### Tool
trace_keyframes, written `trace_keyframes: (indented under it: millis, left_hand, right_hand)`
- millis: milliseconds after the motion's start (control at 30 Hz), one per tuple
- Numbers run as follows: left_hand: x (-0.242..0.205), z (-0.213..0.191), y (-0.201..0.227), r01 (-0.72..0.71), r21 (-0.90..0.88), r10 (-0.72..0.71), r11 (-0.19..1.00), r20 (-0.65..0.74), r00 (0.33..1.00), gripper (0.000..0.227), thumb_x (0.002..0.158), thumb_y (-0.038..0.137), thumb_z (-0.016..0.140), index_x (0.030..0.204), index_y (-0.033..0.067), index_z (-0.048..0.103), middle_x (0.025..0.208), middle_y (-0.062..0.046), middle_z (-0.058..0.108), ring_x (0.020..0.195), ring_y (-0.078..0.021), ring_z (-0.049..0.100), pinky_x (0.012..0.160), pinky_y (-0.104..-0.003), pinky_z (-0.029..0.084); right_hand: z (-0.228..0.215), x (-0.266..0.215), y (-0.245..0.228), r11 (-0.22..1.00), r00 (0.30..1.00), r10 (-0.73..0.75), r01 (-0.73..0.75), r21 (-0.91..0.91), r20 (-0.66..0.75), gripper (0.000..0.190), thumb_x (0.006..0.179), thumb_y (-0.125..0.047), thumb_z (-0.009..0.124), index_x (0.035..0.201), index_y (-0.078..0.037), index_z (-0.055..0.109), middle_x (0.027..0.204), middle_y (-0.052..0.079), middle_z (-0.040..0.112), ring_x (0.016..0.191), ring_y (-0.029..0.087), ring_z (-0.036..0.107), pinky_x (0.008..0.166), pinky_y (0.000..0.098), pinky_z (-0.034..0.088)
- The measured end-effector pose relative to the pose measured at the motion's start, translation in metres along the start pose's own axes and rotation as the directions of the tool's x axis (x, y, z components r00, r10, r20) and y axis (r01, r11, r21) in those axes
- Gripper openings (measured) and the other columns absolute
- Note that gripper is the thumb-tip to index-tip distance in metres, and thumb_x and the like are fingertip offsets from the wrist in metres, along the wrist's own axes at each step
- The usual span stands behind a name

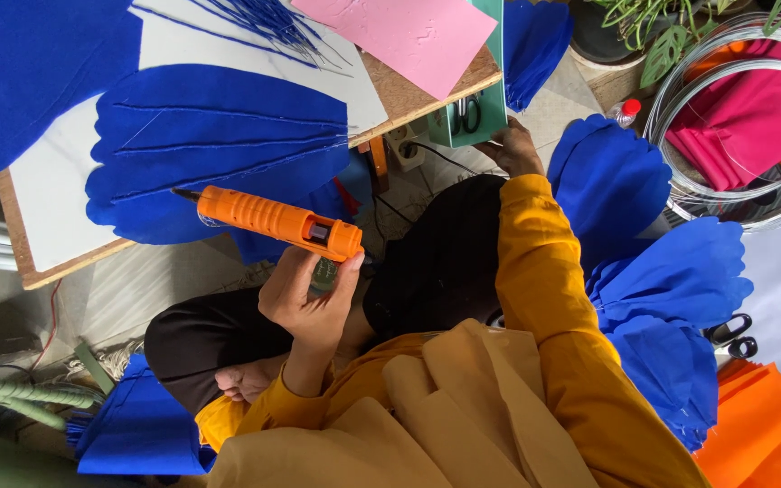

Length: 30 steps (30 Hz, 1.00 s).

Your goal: The person is using a hot glue gun to attach thin blue sticks to blue fabric petals, likely for a decorative craft project.

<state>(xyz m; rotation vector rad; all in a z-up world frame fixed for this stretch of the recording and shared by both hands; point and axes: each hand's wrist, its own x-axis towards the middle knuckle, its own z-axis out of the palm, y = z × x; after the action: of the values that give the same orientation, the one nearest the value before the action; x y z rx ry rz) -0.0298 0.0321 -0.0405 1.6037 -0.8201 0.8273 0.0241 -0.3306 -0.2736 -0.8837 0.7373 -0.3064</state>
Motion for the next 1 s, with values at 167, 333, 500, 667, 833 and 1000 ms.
trace_keyframes:
  millis: [167, 333, 500, 667, 833, 1000]
  left_hand:
    - [0.000, -0.002, 0.001, -0.016, 0.012, 0.016, 1.000, 0.024, 1.000, 0.030, 0.069, 0.008, 0.076, 0.093, -0.0059, 0.065, 0.082, -0.018, 0.065, 0.074, -0.0289, 0.065, 0.066, -0.033, 0.052]
    - [-0.002, 0.000, 0.001, -0.063, 0.075, 0.059, 0.995, 0.059, 0.997, 0.027, 0.072, 0.013, 0.074, 0.091, -0.0050, 0.064, 0.087, -0.017, 0.065, 0.080, -0.0275, 0.065, 0.069, -0.032, 0.052]
    - [-0.001, 0.005, 0.001, -0.044, 0.088, 0.036, 0.995, 0.088, 0.995, 0.028, 0.068, 0.012, 0.076, 0.090, -0.0038, 0.067, 0.089, -0.018, 0.066, 0.083, -0.0302, 0.065, 0.072, -0.034, 0.052]
    - [0.025, 0.011, 0.010, -0.024, 0.210, -0.015, 0.977, 0.182, 0.983, 0.023, 0.079, 0.023, 0.064, 0.090, 0.0027, 0.062, 0.076, -0.007, 0.064, 0.060, -0.0170, 0.060, 0.055, -0.026, 0.049]
    - [0.039, 0.014, 0.008, -0.027, 0.198, -0.016, 0.980, 0.212, 0.977, 0.022, 0.079, 0.017, 0.064, 0.095, 0.0023, 0.061, 0.083, -0.008, 0.066, 0.066, -0.0178, 0.066, 0.059, -0.027, 0.055]
    - [0.049, 0.014, -0.001, 0.002, 0.244, -0.053, 0.970, 0.202, 0.978, 0.013, 0.074, 0.012, 0.065, 0.082, 0.0017, 0.063, 0.073, -0.006, 0.065, 0.057, -0.0141, 0.060, 0.051, -0.021, 0.049]
  right_hand:
    - [0.004, 0.005, 0.003, 0.999, 0.998, -0.034, 0.033, -0.024, -0.058, 0.046, 0.076, 0.010, 0.039, 0.120, -0.001, 0.043, 0.106, 0.030, 0.051, 0.092, 0.047, 0.058, 0.074, 0.0566, 0.056]
    - [-0.001, 0.047, 0.017, 0.986, 0.981, -0.079, 0.050, -0.159, -0.178, 0.053, 0.068, 0.010, 0.039, 0.121, 0.004, 0.040, 0.111, 0.034, 0.047, 0.076, 0.049, 0.061, 0.059, 0.0513, 0.061]
    - [0.003, 0.086, 0.020, 0.737, 0.935, -0.185, -0.071, -0.672, -0.302, 0.041, 0.072, -0.009, 0.046, 0.111, -0.015, 0.058, 0.091, 0.027, 0.057, 0.050, 0.036, 0.063, 0.040, 0.0400, 0.058]
    - [0.036, 0.086, 0.003, 0.085, 0.831, -0.549, -0.053, -0.995, -0.091, 0.046, 0.076, -0.020, 0.047, 0.119, -0.012, 0.035, 0.110, 0.013, 0.047, 0.100, 0.036, 0.044, 0.079, 0.0425, 0.043]
    - [0.075, 0.096, -0.009, -0.024, 0.650, -0.756, 0.088, -0.996, 0.076, 0.022, 0.077, -0.023, 0.055, 0.097, -0.015, 0.051, 0.098, 0.006, 0.046, 0.095, 0.028, 0.040, 0.074, 0.0316, 0.044]
    - [0.122, 0.126, -0.027, 0.141, 0.556, -0.831, 0.270, -0.952, 0.035, 0.015, 0.077, -0.020, 0.055, 0.091, -0.016, 0.054, 0.090, 0.004, 0.051, 0.086, 0.024, 0.045, 0.069, 0.0302, 0.045]
